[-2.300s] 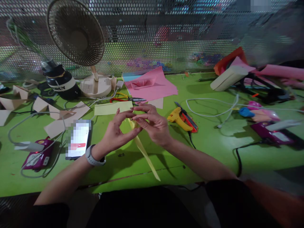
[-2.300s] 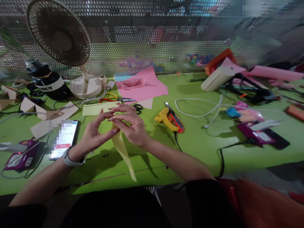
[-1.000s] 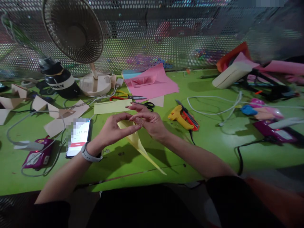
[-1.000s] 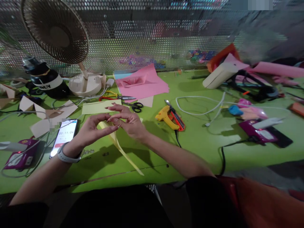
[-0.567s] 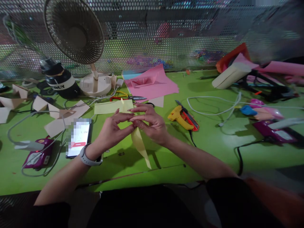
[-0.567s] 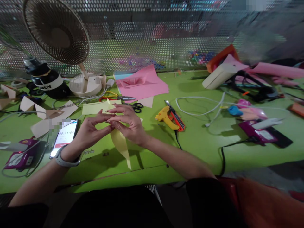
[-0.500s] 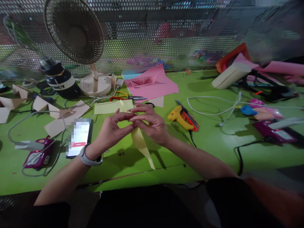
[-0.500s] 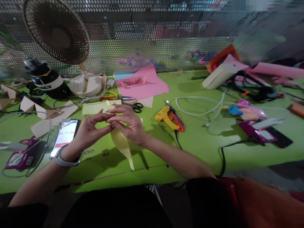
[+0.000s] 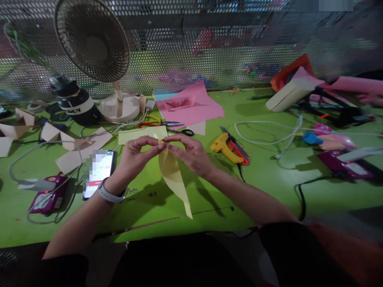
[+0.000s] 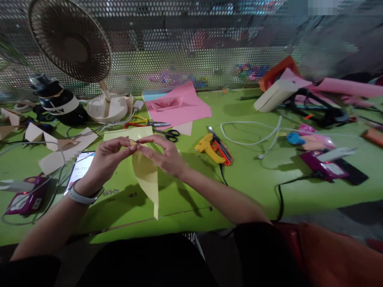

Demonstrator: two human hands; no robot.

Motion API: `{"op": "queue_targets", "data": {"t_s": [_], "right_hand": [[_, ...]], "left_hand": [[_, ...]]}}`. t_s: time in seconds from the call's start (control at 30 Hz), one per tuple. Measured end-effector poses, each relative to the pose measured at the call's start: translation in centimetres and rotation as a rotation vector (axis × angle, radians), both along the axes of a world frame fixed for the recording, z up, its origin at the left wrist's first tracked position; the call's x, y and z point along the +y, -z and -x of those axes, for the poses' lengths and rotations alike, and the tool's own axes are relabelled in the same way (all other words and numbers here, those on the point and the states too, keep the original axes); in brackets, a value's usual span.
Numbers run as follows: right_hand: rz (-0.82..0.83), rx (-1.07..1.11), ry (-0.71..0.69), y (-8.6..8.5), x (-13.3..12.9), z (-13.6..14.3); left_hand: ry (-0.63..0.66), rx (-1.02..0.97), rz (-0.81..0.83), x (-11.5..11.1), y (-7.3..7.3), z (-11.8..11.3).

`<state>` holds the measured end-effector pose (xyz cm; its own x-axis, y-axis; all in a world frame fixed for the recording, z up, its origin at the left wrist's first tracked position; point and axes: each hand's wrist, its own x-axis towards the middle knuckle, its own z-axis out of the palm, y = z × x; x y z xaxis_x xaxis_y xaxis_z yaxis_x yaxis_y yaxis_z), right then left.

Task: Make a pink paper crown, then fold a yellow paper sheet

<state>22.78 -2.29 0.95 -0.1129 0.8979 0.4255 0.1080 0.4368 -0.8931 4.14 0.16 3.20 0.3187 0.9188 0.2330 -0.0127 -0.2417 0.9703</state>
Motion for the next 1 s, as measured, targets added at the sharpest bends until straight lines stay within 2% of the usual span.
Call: {"op": "queue_targets", "data": {"t_s": [0.13, 0.4, 0.5, 0.63, 0.7, 0.73, 0.83, 0.87, 0.93, 1.0], "right_hand": [[-0.042, -0.038, 0.051, 0.3, 0.0, 0.3], [-0.080, -0.010, 0.048, 0.9, 0.3, 0.4], [-0.088, 0.031, 0.071, 1.2, 0.4, 0.4], [-0.059, 0.175, 0.219, 2.0, 0.7, 0.4], [-0.057, 0.249, 0.289, 2.2, 0.9, 0.4], [-0.067, 0.277, 0.314, 2.2, 1.0, 0.4], [-0.120, 0.337, 0.351, 2.0, 1.3, 0.7], [-0.138, 0.356, 0.343, 1.9, 1.4, 0.8], [-0.155, 0.382, 0.311, 2.0, 1.3, 1.0], [-0.126, 0.368, 0.269, 2.3, 0.8, 0.9]], "left_hand": [[-0.031, -0.023, -0.072, 0.4, 0.3, 0.1], [0.011, 0.032, -0.056, 0.7, 0.9, 0.2], [0.006, 0.109, -0.123, 0.7, 0.5, 0.2], [-0.087, 0.163, -0.214, 1.1, -0.5, 0.9], [-0.098, 0.227, -0.111, 1.3, -0.6, 1.5], [-0.053, 0.296, -0.015, 1.4, -0.5, 1.7], [0.219, 0.457, 0.330, 0.6, 0.5, 1.7], [0.285, 0.401, 0.416, 0.1, 0.9, 1.4], [0.394, 0.165, 0.552, -1.0, 1.7, 0.7], [0.365, -0.049, 0.618, -1.9, 2.2, 0.1]]}}
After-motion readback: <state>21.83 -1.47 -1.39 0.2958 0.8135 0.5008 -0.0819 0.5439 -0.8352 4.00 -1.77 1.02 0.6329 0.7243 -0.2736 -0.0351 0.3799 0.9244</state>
